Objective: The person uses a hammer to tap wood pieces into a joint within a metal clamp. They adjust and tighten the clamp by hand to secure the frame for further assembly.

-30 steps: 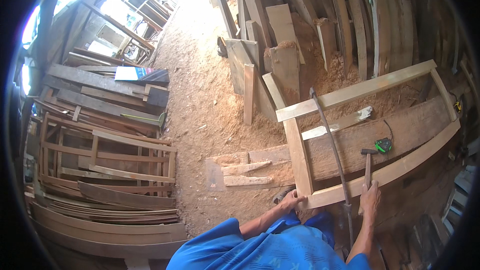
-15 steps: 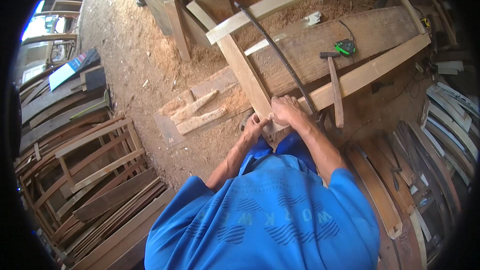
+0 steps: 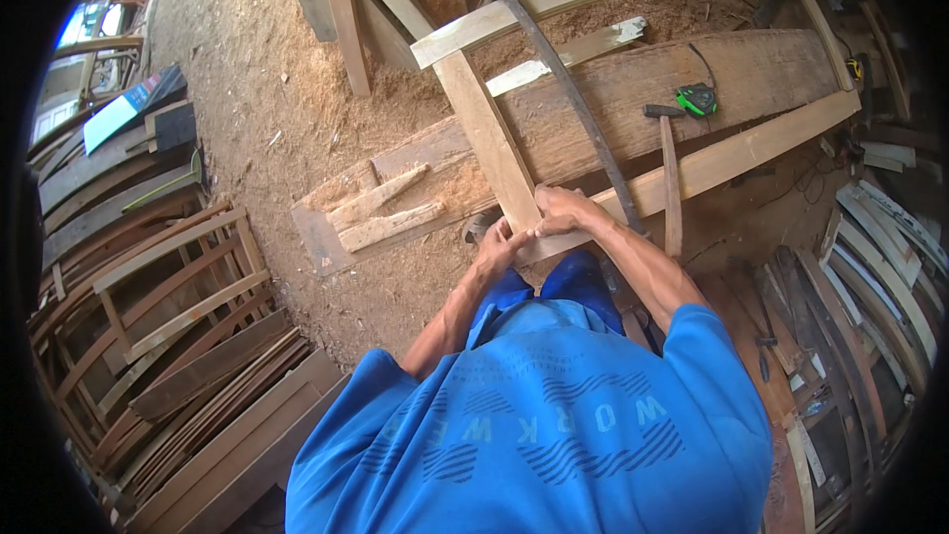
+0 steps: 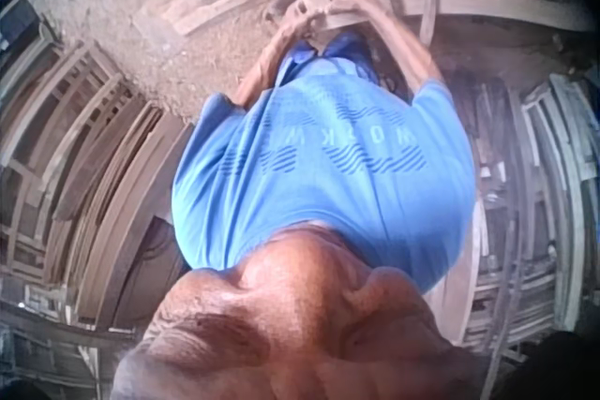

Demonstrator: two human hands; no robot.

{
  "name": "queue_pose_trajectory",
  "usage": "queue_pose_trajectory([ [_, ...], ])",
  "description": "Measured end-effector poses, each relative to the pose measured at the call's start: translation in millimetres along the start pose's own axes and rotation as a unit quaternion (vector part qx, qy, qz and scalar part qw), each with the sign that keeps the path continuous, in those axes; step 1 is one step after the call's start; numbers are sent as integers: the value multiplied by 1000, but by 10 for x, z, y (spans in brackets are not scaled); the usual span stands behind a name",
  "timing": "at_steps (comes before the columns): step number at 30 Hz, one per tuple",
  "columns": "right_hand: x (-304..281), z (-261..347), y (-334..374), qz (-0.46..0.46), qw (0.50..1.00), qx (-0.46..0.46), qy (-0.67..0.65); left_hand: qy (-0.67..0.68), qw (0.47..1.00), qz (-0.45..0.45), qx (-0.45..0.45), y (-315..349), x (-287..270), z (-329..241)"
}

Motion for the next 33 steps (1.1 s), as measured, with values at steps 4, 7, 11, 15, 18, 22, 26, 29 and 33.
queue_pose_trajectory([
  [4,51,-59,-7,-19,1000,16,17,46,997,56,14,83,3,-52],
  [7,72,-88,-31,-21,1000,20,1,36,999,28,19,116,81,-159],
  [11,-8,31,37,-21,999,40,12,65,998,-12,5,86,82,-55],
  [15,-7,21,30,-34,998,44,13,44,999,-12,17,39,64,-58],
  [18,-14,16,27,-43,998,37,0,4,1000,6,25,29,27,-119],
  [22,11,-24,42,-9,999,40,-13,-1,1000,10,8,73,57,-152],
  [26,-16,0,244,-98,995,28,-20,16,1000,6,15,66,94,-186],
  [29,-183,137,723,-286,956,34,-58,4,1000,-4,12,58,62,-128],
  [33,-268,-44,1286,-544,828,129,-37,32,999,-6,42,64,103,-143],
])
Point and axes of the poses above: each hand's wrist, its own y-axis away from the middle knuckle, its own x-axis out of the palm, z = x × y, the point moved 2 cm from there along -y, towards the middle knuckle, and after that the axes turned 3 degrees about y, right-handed, at the moved point
